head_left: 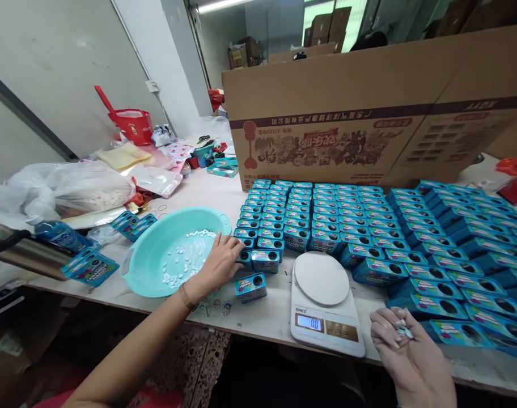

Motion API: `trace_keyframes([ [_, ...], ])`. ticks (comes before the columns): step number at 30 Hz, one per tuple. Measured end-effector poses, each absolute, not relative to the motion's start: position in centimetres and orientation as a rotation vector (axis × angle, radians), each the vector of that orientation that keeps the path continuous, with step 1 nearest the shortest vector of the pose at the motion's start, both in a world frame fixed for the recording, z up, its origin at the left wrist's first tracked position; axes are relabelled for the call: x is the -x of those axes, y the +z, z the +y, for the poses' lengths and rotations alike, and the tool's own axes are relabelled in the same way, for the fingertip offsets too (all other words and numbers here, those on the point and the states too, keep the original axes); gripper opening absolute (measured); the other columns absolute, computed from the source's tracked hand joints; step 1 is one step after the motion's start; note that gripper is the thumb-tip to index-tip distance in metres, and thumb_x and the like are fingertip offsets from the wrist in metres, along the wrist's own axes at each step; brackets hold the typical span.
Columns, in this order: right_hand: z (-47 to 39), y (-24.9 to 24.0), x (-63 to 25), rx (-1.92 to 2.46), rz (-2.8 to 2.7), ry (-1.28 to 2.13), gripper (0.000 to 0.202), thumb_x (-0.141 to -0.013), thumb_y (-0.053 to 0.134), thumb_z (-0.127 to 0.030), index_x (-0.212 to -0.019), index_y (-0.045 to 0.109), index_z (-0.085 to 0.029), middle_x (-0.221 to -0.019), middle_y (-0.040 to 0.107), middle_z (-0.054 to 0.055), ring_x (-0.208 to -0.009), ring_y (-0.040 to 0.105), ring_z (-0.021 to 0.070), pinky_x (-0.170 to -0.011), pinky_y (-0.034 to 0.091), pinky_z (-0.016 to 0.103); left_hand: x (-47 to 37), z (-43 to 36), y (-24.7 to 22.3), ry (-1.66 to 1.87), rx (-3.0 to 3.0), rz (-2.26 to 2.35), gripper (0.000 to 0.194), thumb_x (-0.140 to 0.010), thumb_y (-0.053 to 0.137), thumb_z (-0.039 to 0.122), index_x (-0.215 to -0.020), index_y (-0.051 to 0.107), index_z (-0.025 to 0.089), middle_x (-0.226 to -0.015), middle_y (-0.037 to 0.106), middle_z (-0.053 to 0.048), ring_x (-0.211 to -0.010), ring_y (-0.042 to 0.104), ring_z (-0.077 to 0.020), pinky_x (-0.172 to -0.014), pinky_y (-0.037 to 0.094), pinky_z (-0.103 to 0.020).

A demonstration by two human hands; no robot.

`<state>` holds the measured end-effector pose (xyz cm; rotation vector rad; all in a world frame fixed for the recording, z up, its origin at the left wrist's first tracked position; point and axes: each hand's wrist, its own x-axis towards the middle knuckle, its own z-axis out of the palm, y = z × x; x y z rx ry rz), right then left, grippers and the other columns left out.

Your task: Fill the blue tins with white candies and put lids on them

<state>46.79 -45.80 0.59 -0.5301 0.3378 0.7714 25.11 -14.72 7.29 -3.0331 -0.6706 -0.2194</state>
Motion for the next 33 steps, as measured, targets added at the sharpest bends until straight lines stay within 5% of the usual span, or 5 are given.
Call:
trace_keyframes([
  [4,-45.3,1.1,-46.8,0.543,0.342,0.789,0.027,-0.075,0.056,-0.005,-0.074,0.035,-0.022,-0.061,0.038,-0.008,-0.041,0.038,0.0054,-0.037,0.036,0.015,-24.1,-16.4,8.0,-0.543,3.114,-0.698,0.028,-0.090,0.054,0.025,-0.117,0.059,0.020,-0.112,0.062,-0.010,-0.107,0.054,-0.0267,-0.095,0.046,-0.044],
  [8,-44.7,1.6,-46.5,0.528,0.379,0.799,0.024,-0.077,0.055,-0.006,-0.073,0.036,-0.021,-0.059,0.037,-0.008,-0.040,0.037,0.0053,-0.035,0.035,0.014,-23.5,-20.1,6.2,-0.288,3.082,-0.756,0.035,-0.082,0.068,0.038,-0.111,0.061,0.020,-0.104,0.065,-0.009,-0.099,0.055,-0.0287,-0.088,0.045,-0.045],
  [24,-44.3,0.7,-47.1,0.547,0.228,0.672,0.020,-0.077,0.069,-0.022,-0.081,0.050,-0.021,-0.070,0.054,-0.005,-0.060,0.056,0.0097,-0.056,0.055,0.024,-37.6,-24.2,7.6,-0.457,3.347,-0.319,0.030,-0.081,0.071,0.038,-0.106,0.066,0.023,-0.100,0.065,-0.005,-0.103,0.054,-0.0266,-0.107,0.031,-0.052],
  [30,-44.8,1.9,-47.7,0.637,0.281,0.557,0.014,-0.076,0.067,-0.019,-0.085,0.057,-0.019,-0.079,0.063,-0.001,-0.071,0.063,0.0118,-0.064,0.058,0.028,-38.1,-23.6,6.6,-0.682,3.420,-0.314,0.105,-0.066,0.080,0.055,-0.148,0.028,0.016,-0.143,0.042,-0.019,-0.132,0.038,-0.0365,-0.108,0.035,-0.051],
  [33,-44.2,2.8,-48.0,0.668,0.302,0.559,0.010,-0.078,0.064,-0.018,-0.084,0.056,-0.019,-0.077,0.062,-0.002,-0.070,0.062,0.0111,-0.063,0.057,0.027,-34.5,-23.0,7.7,-1.113,3.308,-0.569,0.108,-0.073,0.072,0.060,-0.153,0.011,0.019,-0.153,0.029,-0.019,-0.142,0.027,-0.0362,-0.114,0.029,-0.053],
])
